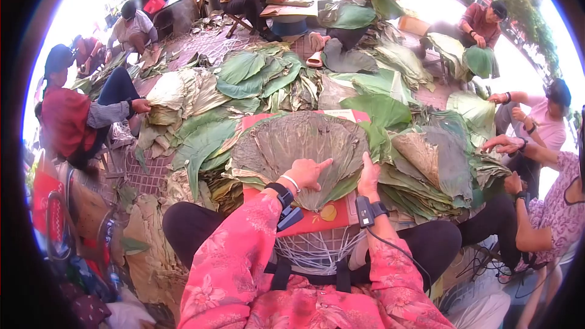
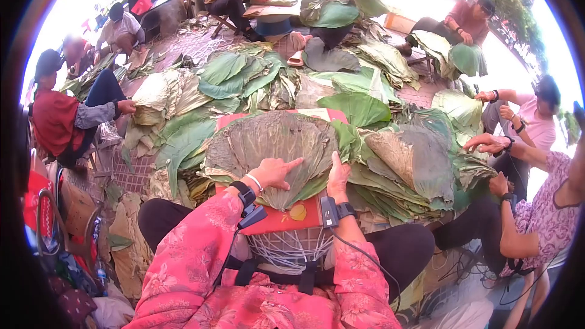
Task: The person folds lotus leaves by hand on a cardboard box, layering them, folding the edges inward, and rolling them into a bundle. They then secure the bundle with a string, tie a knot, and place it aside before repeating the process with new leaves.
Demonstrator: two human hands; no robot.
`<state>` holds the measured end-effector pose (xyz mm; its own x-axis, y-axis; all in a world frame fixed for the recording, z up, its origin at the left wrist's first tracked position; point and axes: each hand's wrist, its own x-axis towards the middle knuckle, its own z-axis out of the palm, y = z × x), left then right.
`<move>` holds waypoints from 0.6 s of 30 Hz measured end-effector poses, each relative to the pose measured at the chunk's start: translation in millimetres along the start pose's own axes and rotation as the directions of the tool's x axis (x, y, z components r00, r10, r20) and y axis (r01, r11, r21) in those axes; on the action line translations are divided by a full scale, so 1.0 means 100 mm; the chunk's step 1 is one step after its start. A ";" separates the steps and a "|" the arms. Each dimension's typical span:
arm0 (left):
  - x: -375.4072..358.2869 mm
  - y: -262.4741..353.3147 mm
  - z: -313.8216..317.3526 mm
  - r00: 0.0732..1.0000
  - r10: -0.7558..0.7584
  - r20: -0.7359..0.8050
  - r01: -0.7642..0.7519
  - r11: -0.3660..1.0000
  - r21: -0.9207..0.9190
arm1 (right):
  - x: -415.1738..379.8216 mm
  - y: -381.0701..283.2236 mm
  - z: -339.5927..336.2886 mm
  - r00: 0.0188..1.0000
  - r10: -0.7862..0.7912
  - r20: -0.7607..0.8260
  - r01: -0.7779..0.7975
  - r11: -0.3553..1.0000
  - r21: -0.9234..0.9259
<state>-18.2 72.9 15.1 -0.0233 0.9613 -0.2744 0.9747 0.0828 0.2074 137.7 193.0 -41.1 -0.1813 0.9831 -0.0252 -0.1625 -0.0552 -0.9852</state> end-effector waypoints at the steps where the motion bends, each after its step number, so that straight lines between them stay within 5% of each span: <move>1: 0.03 0.00 -0.05 0.999 -0.003 0.035 0.003 1.000 0.007 | -0.04 -0.07 0.03 0.998 -0.038 0.048 0.041 0.997 -0.070; 4: 0.06 0.00 -0.13 0.996 0.008 0.087 -0.008 1.000 0.004 | -0.12 -0.12 0.19 0.898 -0.277 0.342 0.385 0.872 -0.303; 5: 0.05 -0.03 -0.12 0.998 0.023 0.063 -0.023 1.000 -0.009 | -0.26 -0.25 0.21 0.889 -0.123 0.442 0.325 0.849 -0.417; 6: 0.04 -0.05 -0.09 0.998 0.038 0.042 -0.037 0.999 -0.023 | -0.34 -0.26 0.29 0.837 -0.209 0.506 0.454 0.782 -0.428; 8: 0.35 -0.53 0.51 0.999 -0.023 -0.028 0.009 0.912 -0.410 | -0.46 -0.23 0.40 0.693 -0.349 0.631 0.682 0.604 -0.414; 9: 0.43 -0.72 0.72 0.997 -0.063 -0.053 0.021 0.813 -0.582 | -0.49 -0.19 0.42 0.651 -0.346 0.675 0.740 0.485 -0.466; 10: 0.07 -0.56 0.33 0.992 -0.128 -0.009 0.048 0.436 -0.899 | -0.54 -0.16 0.43 0.610 -0.331 0.720 0.787 0.357 -0.503; 11: -0.01 -0.60 0.35 0.971 -0.237 0.010 0.030 0.083 -0.996 | -0.57 -0.13 0.44 0.567 -0.310 0.763 0.824 0.221 -0.522; 12: -0.09 -0.61 0.33 0.941 -0.333 0.065 -0.032 -0.276 -0.961 | -0.61 -0.12 0.46 0.569 -0.292 0.769 0.822 0.235 -0.519; 15: -0.24 -0.61 0.27 0.974 -0.226 0.025 -0.123 -0.617 -0.778 | -0.71 -0.09 0.53 0.560 -0.243 0.792 0.825 0.252 -0.506; 18: -0.14 -0.65 0.37 0.959 -0.284 -0.001 -0.171 -0.572 -0.802 | -0.76 -0.02 0.55 0.535 -0.210 0.818 0.841 0.230 -0.490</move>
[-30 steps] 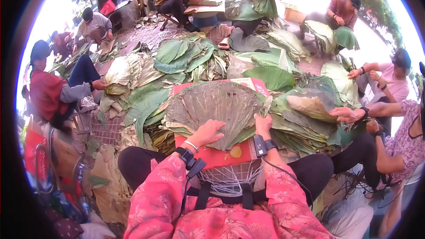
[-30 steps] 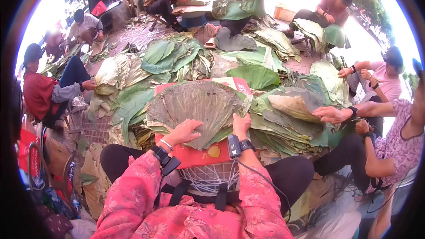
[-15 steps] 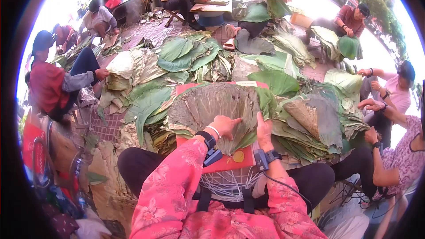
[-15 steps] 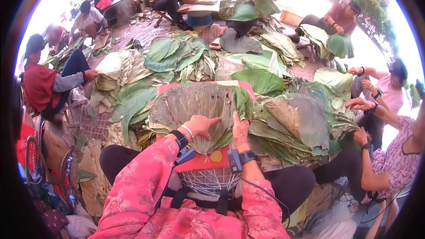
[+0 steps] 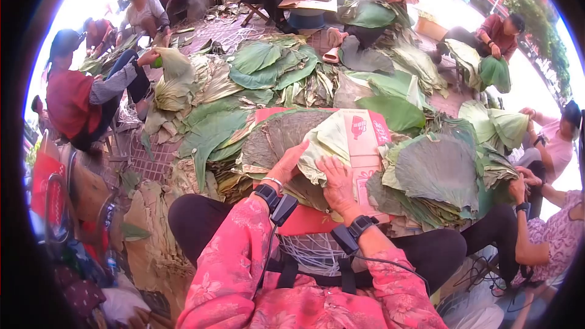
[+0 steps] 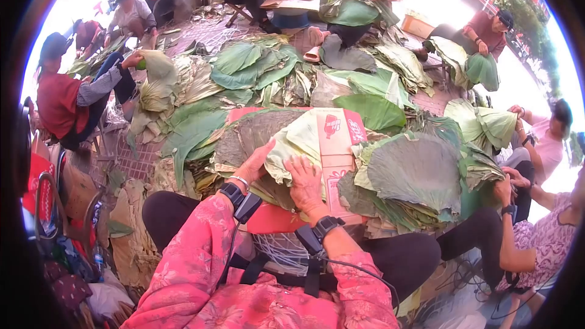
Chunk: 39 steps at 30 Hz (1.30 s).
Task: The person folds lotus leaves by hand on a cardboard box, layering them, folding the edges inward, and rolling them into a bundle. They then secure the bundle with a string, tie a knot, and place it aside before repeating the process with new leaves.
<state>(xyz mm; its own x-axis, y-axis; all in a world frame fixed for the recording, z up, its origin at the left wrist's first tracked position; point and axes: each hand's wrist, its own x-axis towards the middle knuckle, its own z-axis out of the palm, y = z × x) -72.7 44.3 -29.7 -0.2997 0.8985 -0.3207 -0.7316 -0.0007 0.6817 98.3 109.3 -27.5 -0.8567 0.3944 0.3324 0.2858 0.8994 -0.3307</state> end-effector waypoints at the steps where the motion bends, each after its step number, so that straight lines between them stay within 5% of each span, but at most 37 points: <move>1: 0.01 -0.03 -0.05 0.996 0.071 -0.045 -0.061 0.980 0.191 | -0.02 0.00 0.03 1.000 -0.012 0.015 0.012 1.000 0.000; 3: 0.04 -0.12 -0.08 0.979 0.168 -0.116 -0.121 0.935 0.332 | -0.04 0.00 0.06 0.996 -0.035 0.078 0.041 0.996 -0.076; 6: 0.08 -0.27 -0.07 0.921 0.311 -0.234 -0.183 0.877 0.444 | -0.05 -0.04 0.00 0.998 -0.058 0.040 0.053 0.992 0.113; 9: 0.12 -0.30 -0.10 0.886 0.380 -0.265 -0.161 0.789 0.594 | 0.09 0.06 -0.31 0.933 -0.096 0.348 0.028 0.981 0.194; 12: 0.11 -0.30 -0.10 0.872 0.421 -0.248 -0.187 0.756 0.627 | 0.39 0.26 -0.71 0.917 -0.050 0.396 -0.264 0.668 0.696; 15: 0.07 -0.30 -0.05 0.876 0.406 -0.261 -0.186 0.782 0.595 | 0.55 0.36 -0.54 0.992 0.117 -0.042 -0.086 0.891 0.447; 18: 0.00 -0.20 0.06 0.872 0.396 -0.287 -0.150 0.775 0.614 | 0.60 0.30 -0.13 0.999 -0.030 -0.031 0.033 0.994 0.107; 21: -0.01 -0.20 0.06 0.849 0.412 -0.330 -0.132 0.771 0.623 | 0.56 0.20 0.23 0.997 0.013 0.071 -0.013 1.000 0.003; 24: 0.03 -0.28 -0.02 0.659 0.694 -0.289 -0.166 0.509 0.844 | 0.55 0.19 0.43 0.993 0.025 0.116 -0.018 0.998 -0.062; 25: -0.03 -0.28 -0.02 0.664 0.667 -0.339 -0.223 0.608 0.762 | 0.55 0.16 0.40 0.993 0.015 0.116 -0.004 0.995 -0.099; 28: -0.45 -0.13 0.00 0.428 0.867 -0.256 -0.220 0.374 0.901 | 0.54 0.10 0.34 0.988 0.027 0.152 0.001 0.983 -0.182; 32: -0.90 -0.25 -0.45 0.005 0.842 -0.539 0.045 0.538 0.842 | 0.54 0.05 0.32 0.986 0.040 0.161 -0.008 0.982 -0.191; 33: -0.86 -0.34 -0.77 0.111 0.645 -0.756 -0.098 0.764 0.638 | 0.54 0.06 0.32 0.987 0.039 0.154 -0.009 0.982 -0.189; 35: -0.89 -0.44 -1.22 0.655 0.418 -0.630 -0.369 0.904 0.216 | 0.53 0.05 0.33 0.988 0.038 0.149 -0.011 0.983 -0.181; 36: -0.94 -0.36 -1.15 0.737 0.362 -0.571 -0.338 0.929 0.151 | 0.52 0.04 0.33 0.988 0.042 0.148 -0.015 0.984 -0.176; 39: -0.98 -0.06 -0.56 0.637 0.451 -0.626 -0.101 0.853 0.512 | 0.53 0.08 0.33 0.990 0.048 0.131 -0.025 0.985 -0.174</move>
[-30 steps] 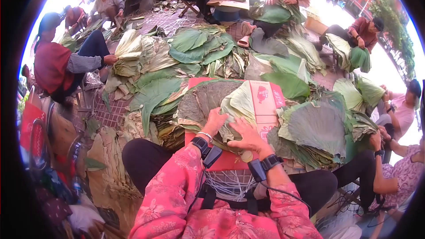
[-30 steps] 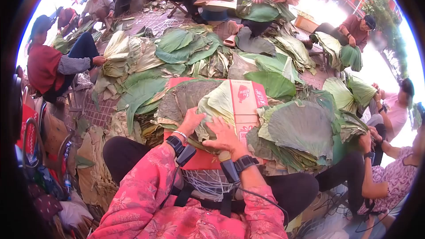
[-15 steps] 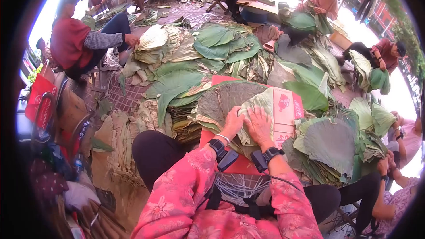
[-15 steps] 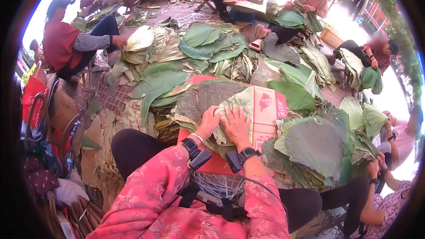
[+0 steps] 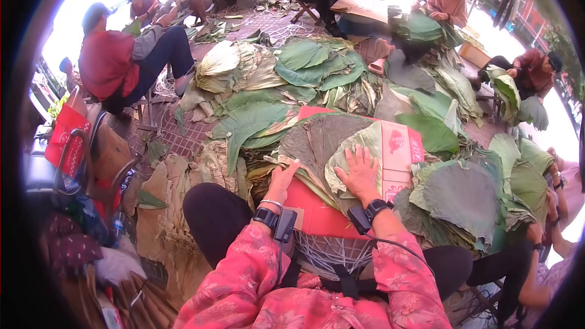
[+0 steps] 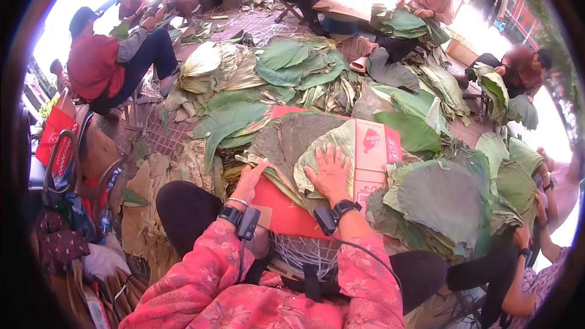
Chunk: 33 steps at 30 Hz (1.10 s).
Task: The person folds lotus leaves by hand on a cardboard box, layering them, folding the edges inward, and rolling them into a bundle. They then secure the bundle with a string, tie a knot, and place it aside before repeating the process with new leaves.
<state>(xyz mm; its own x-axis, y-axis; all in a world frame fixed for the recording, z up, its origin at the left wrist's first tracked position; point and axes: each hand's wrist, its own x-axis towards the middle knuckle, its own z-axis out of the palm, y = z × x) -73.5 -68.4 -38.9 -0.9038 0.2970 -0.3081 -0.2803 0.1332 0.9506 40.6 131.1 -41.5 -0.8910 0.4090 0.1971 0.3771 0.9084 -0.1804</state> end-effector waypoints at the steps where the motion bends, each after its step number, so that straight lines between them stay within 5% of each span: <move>1: -0.01 0.06 0.09 0.997 0.043 -0.056 -0.033 0.984 0.177 | 0.00 0.00 0.02 1.000 0.001 -0.003 -0.001 1.000 0.004; 2: 0.07 0.00 0.14 0.992 0.083 -0.094 -0.034 0.900 0.434 | -0.01 0.00 0.04 1.000 -0.003 -0.016 0.003 1.000 0.014; 3: 0.05 0.03 0.21 0.948 0.313 -0.061 -0.257 0.862 0.437 | 0.00 0.00 0.03 1.000 -0.003 -0.018 0.003 1.000 0.018; 5: -0.01 0.04 0.42 0.709 0.705 0.003 -0.641 0.643 0.419 | -0.01 0.00 0.01 1.000 0.000 -0.014 0.000 1.000 0.028; 8: -0.15 0.18 0.80 0.723 0.673 0.157 -0.680 0.650 0.339 | -0.01 0.00 -0.01 1.000 0.002 0.004 -0.002 0.999 0.049; 11: -0.25 0.16 1.05 0.730 0.586 0.353 -0.661 0.472 0.583 | -0.01 0.00 -0.08 0.989 0.019 0.145 -0.007 0.996 -0.087; 14: -0.31 0.06 1.21 0.760 0.505 0.408 -0.625 0.398 0.672 | -0.04 0.14 0.25 0.997 -0.045 -0.060 0.046 0.999 0.019; 19: -0.35 -0.11 1.23 0.718 0.514 0.469 -0.645 0.238 0.726 | -0.05 0.21 0.28 0.998 -0.063 0.032 0.062 0.998 0.028; 26: -0.33 -0.10 1.20 0.752 0.491 0.440 -0.638 0.375 0.673 | 0.00 0.19 0.28 0.998 0.000 0.065 -0.001 1.000 0.011; 30: -0.34 -0.07 1.20 0.768 0.473 0.432 -0.628 0.425 0.652 | -0.01 0.32 0.24 0.998 0.009 -0.058 0.010 0.945 0.327; 33: -0.35 -0.06 1.20 0.785 0.416 0.459 -0.606 0.362 0.708 | 0.03 0.43 0.28 0.974 0.171 -0.150 -0.013 0.701 0.713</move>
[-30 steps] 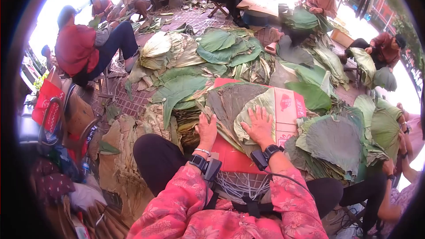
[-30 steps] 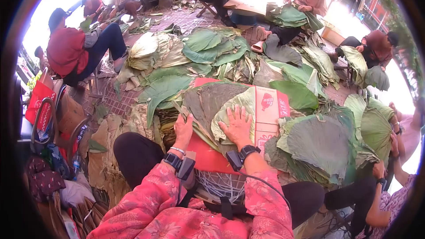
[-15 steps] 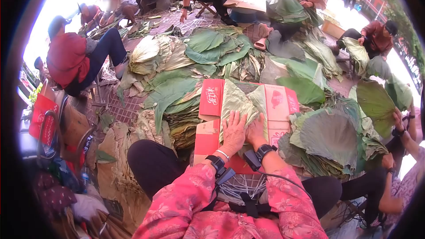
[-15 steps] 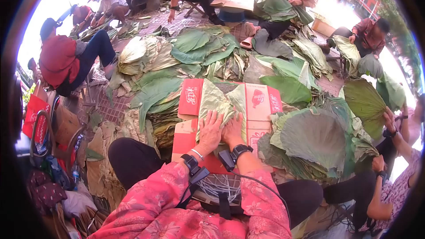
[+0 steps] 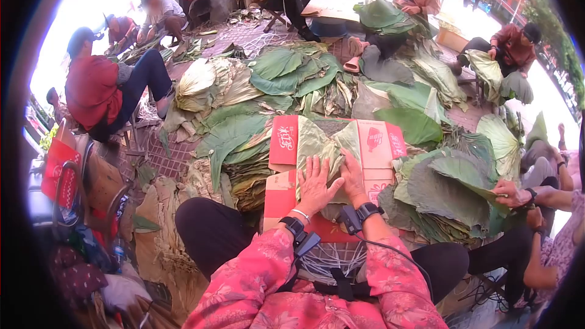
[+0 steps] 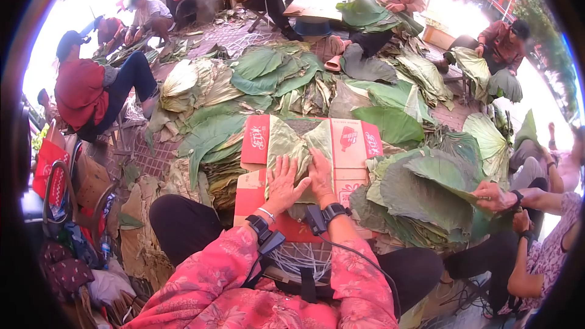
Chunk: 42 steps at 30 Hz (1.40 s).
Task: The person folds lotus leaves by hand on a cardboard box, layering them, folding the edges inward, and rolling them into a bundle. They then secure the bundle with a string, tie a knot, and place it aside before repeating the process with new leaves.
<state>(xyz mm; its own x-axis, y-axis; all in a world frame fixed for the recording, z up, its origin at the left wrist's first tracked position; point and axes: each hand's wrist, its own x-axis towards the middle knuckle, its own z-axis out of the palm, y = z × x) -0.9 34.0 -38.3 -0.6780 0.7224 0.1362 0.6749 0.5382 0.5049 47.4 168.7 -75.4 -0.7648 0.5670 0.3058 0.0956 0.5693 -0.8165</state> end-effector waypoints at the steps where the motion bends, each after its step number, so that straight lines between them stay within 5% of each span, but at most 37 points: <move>1: 0.00 0.02 -0.01 1.000 -0.002 0.026 0.001 0.999 0.050 | 0.01 -0.01 -0.05 0.999 0.037 -0.039 -0.033 0.993 0.112; 5: 0.08 -0.02 -0.03 0.992 -0.052 0.118 0.059 0.997 -0.057 | 0.05 -0.14 -0.16 0.973 0.211 -0.092 -0.148 0.880 0.451; 8: 0.19 -0.20 -0.07 0.978 -0.087 0.191 0.163 0.885 -0.435 | 0.06 -0.16 -0.13 0.969 0.200 -0.144 -0.127 0.905 0.407; 14: 0.27 -0.32 -0.06 0.974 -0.118 0.191 0.221 0.647 -0.730 | 0.07 -0.10 -0.13 0.997 0.060 -0.056 -0.063 0.997 -0.050; 17: 0.27 -0.34 -0.08 0.970 -0.143 0.194 0.240 0.481 -0.843 | 0.01 -0.36 -0.30 0.991 0.134 -0.004 -0.131 0.976 0.174; 20: 0.28 -0.35 -0.16 0.962 -0.135 0.238 0.270 0.319 -0.908 | 0.00 -0.49 -0.41 0.902 0.405 0.150 -0.431 0.866 0.252; 23: 0.32 -0.38 -0.26 0.951 -0.136 0.276 0.300 0.206 -0.932 | -0.05 -0.48 -0.21 0.919 0.161 -0.360 -0.193 0.980 -0.052; 26: 0.36 -0.41 -0.33 0.941 -0.156 0.301 0.326 0.172 -0.930 | 0.03 -0.72 -0.25 0.884 -0.153 -0.441 0.077 0.980 -0.185; 28: 0.38 -0.50 -0.27 0.945 -0.149 0.290 0.315 0.191 -0.930 | 0.08 -0.88 -0.26 0.970 0.132 -0.204 -0.103 0.983 0.149; 31: 0.43 -0.58 -0.26 0.930 -0.152 0.335 0.350 0.086 -0.933 | 0.15 -1.19 -0.23 0.934 0.329 0.138 -0.354 0.815 0.458; 34: 0.45 -0.62 -0.27 0.937 -0.121 0.328 0.336 0.054 -0.940 | 0.19 -1.06 -0.15 0.893 0.420 0.160 -0.447 0.797 0.406; 37: 0.46 -0.65 -0.27 0.935 -0.086 0.345 0.345 -0.008 -0.938 | 0.16 -0.91 -0.06 0.802 0.537 0.262 -0.587 0.624 0.516; 42: 0.50 -0.72 -0.31 0.904 -0.035 0.427 0.426 -0.012 -0.904 | 0.16 -0.88 0.11 0.802 0.496 0.332 -0.594 0.717 0.365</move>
<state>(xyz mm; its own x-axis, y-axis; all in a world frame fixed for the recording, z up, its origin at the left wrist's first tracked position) -92.0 18.2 -41.5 -0.5118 0.8194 -0.2580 -0.5609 -0.0913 0.8228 19.5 121.2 -3.4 -0.7781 0.5393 -0.3220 0.2905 -0.1455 -0.9457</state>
